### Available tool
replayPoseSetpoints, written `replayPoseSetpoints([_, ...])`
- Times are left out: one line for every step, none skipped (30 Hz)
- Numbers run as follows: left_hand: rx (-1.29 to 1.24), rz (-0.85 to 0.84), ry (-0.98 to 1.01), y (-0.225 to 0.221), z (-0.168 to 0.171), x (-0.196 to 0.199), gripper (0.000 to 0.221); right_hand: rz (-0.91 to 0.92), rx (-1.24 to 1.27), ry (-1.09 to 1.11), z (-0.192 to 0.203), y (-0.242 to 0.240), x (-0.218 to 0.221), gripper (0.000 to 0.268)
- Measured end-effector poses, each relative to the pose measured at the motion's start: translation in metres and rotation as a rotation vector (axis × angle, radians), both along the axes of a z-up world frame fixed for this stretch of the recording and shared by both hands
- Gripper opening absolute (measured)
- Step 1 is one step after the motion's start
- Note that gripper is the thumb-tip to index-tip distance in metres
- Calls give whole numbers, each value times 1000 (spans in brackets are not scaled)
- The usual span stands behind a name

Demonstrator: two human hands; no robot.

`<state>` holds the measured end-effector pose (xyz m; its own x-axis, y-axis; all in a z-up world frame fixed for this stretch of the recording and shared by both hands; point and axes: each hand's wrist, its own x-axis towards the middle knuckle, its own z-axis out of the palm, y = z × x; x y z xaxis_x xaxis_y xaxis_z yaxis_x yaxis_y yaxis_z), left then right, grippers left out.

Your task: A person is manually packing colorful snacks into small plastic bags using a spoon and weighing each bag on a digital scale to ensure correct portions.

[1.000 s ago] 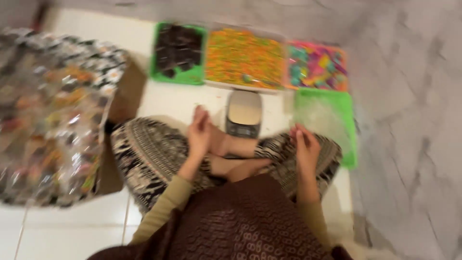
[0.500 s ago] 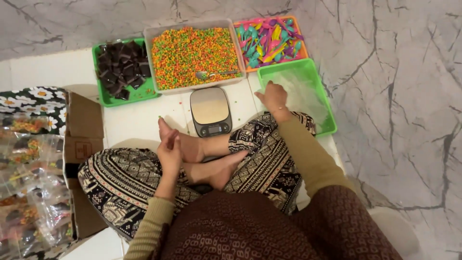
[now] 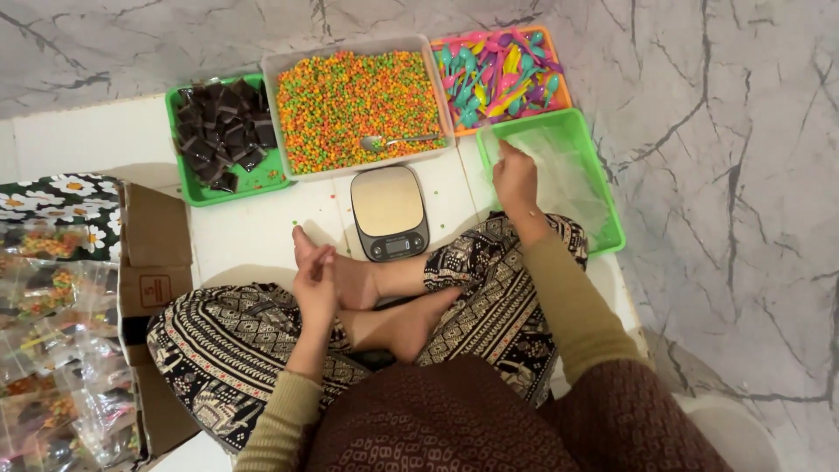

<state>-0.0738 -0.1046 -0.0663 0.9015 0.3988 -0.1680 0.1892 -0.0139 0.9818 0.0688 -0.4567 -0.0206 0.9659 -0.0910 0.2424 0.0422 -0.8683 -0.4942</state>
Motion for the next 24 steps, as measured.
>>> replayPoseSetpoints([-2,5,-2,-6,20,11,24,5,-2,-2,5,3,-3,40])
replayPoseSetpoints([27,-76,-87,-10,41,21,25,107,222,-91,9,7,-7,37])
replayPoseSetpoints([57,-157,-171,-14,61,31,27,209,447,-180,13,12,-11,36])
replayPoseSetpoints([60,-153,-166,-24,60,38,27,212,451,-174,26,21,-16,36])
replayPoseSetpoints([32,-221,-175,-34,57,45,36,305,500,-108,39,29,-21,37])
replayPoseSetpoints([2,-290,-184,-44,55,52,47,395,548,-42,52,38,-27,38])
replayPoseSetpoints([4,-288,-178,-47,66,55,47,396,551,-36,63,45,-32,38])
replayPoseSetpoints([97,-368,-183,-51,77,60,55,451,543,3,74,52,-34,39])
replayPoseSetpoints([191,-447,-187,-54,89,66,63,507,535,41,85,58,-36,39])
replayPoseSetpoints([193,-446,-187,-54,87,66,63,507,537,41,87,60,-35,39])
replayPoseSetpoints([228,-433,-188,-54,85,67,36,544,514,52,89,62,-34,38])
replayPoseSetpoints([261,-419,-184,-55,83,66,15,579,492,67,90,64,-34,37])
replayPoseSetpoints([263,-419,-180,-55,84,63,15,579,495,71,88,68,-33,37])
replayPoseSetpoints([176,-369,-160,-56,85,60,13,579,458,-17,86,73,-32,36])
replayPoseSetpoints([90,-318,-141,-56,85,57,11,578,420,-104,83,78,-31,35])
replayPoseSetpoints([93,-316,-136,-58,83,55,11,579,425,-100,83,87,-39,35])
replayPoseSetpoints([21,-258,-130,-60,81,52,11,461,327,-247,84,97,-47,30])
replayPoseSetpoints([-52,-197,-129,-62,79,52,11,345,226,-396,86,106,-52,26])
replayPoseSetpoints([-49,-191,-129,-65,80,50,11,350,229,-396,82,113,-61,26])
replayPoseSetpoints([-92,-168,-111,-69,81,46,10,310,338,-314,78,120,-72,22])
replayPoseSetpoints([-134,-144,-93,-72,82,42,10,269,446,-230,74,127,-82,18])
replayPoseSetpoints([-134,-147,-89,-76,87,39,10,266,447,-227,77,134,-89,18])
replayPoseSetpoints([-144,-136,-116,-79,92,36,11,244,520,-190,81,142,-95,21])
replayPoseSetpoints([-156,-129,-145,-84,96,34,14,220,590,-156,84,148,-100,26])
